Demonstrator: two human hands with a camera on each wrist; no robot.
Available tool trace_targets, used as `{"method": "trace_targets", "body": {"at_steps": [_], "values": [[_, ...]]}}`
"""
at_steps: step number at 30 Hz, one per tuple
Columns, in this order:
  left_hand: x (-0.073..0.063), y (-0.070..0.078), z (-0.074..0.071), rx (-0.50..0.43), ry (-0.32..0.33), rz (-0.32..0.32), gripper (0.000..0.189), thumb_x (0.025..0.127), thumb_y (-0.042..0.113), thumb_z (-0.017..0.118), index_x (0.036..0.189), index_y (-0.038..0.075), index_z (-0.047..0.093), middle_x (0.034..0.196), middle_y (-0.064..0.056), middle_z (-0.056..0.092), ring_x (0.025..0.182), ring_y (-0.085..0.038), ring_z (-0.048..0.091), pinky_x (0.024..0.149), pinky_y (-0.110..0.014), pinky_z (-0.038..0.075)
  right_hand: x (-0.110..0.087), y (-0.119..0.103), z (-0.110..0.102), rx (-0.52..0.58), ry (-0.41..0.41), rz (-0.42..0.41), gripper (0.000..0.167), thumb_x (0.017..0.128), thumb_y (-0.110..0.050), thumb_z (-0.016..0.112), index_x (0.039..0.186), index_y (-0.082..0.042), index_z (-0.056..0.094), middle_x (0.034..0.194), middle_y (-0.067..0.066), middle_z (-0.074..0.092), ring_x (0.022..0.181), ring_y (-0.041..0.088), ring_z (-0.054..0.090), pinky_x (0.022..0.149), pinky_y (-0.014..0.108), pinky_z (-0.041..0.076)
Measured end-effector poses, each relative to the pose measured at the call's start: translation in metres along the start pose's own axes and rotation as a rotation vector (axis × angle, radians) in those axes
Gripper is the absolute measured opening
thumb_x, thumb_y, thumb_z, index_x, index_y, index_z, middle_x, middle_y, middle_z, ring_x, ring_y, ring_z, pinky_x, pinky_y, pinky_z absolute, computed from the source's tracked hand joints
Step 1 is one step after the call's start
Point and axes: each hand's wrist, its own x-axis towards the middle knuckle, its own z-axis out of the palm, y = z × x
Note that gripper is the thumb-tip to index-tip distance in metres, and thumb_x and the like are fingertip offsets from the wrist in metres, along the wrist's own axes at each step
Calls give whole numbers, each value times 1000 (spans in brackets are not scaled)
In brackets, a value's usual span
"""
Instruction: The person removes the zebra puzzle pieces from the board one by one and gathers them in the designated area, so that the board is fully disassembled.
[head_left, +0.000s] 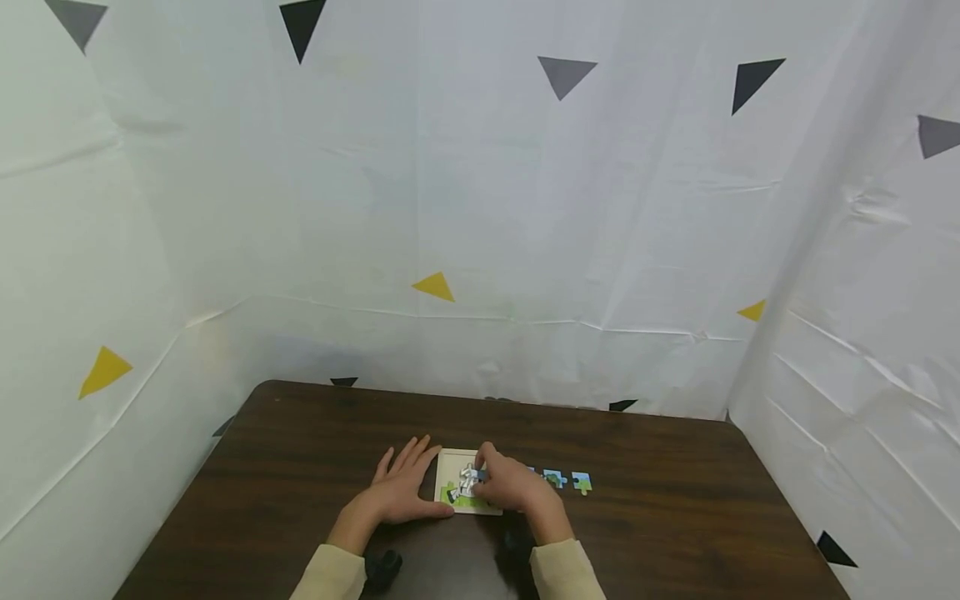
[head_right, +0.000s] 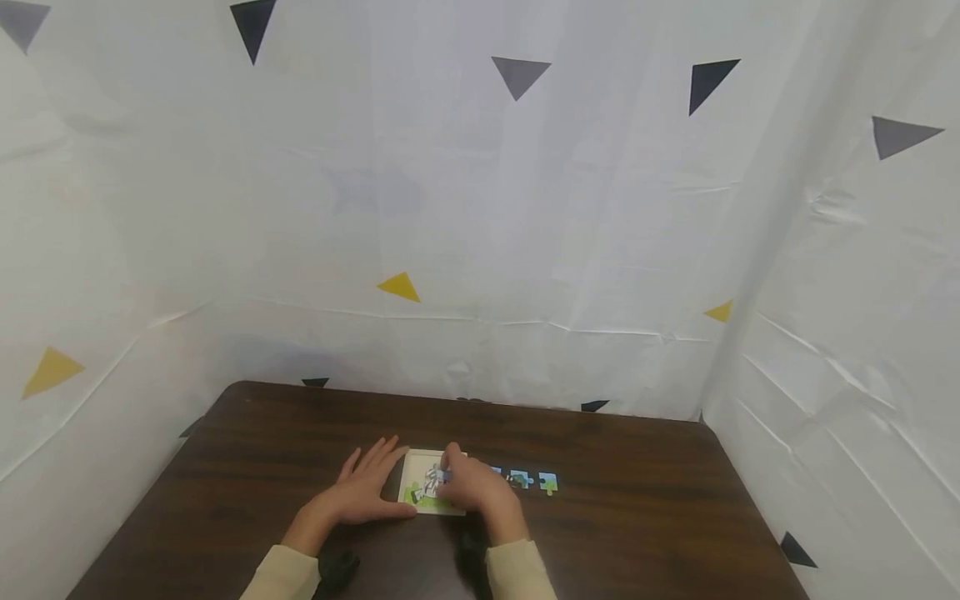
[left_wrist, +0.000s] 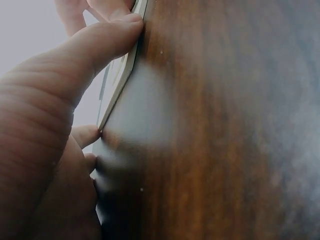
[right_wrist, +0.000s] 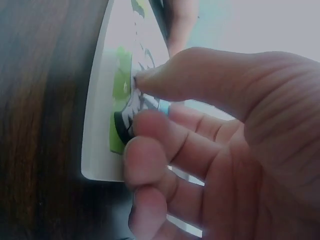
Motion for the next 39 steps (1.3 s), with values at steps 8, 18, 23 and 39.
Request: {"method": "trace_targets", "body": {"at_steps": [8,18,23,39], "values": [[1,-5,2,-1,3,-18,108,76,74,66,157,15,25,164,-10,9,149,-34,4,112,-64,-4,3,3,0,118,-25,-8,26,95,-18,67,113,-12,50,65,6,59,49,18,48,45,35,38],[6,-18,15,15,35,-15,113,71,81,63,157,20,25,164,-6,8,150,-29,3,112,-62,-5,2,5,-3,152,-9,-26,23,92,-19,71,107,-12,55,62,4,55,51,18,50,48,35,43],[3,-14,11,21,35,-7,112,71,81,63,157,19,25,164,-7,8,149,-30,4,112,-62,-4,-1,2,-4,116,19,-40,24,90,-19,73,106,-11,57,62,0,48,52,16,44,49,34,40],[-8,3,-2,17,6,-6,108,76,74,66,156,13,27,163,-13,11,149,-35,7,111,-65,-1,-4,-1,0,-20,44,-51,24,89,-22,74,104,-12,57,80,-1,57,63,17,54,55,36,45]]}}
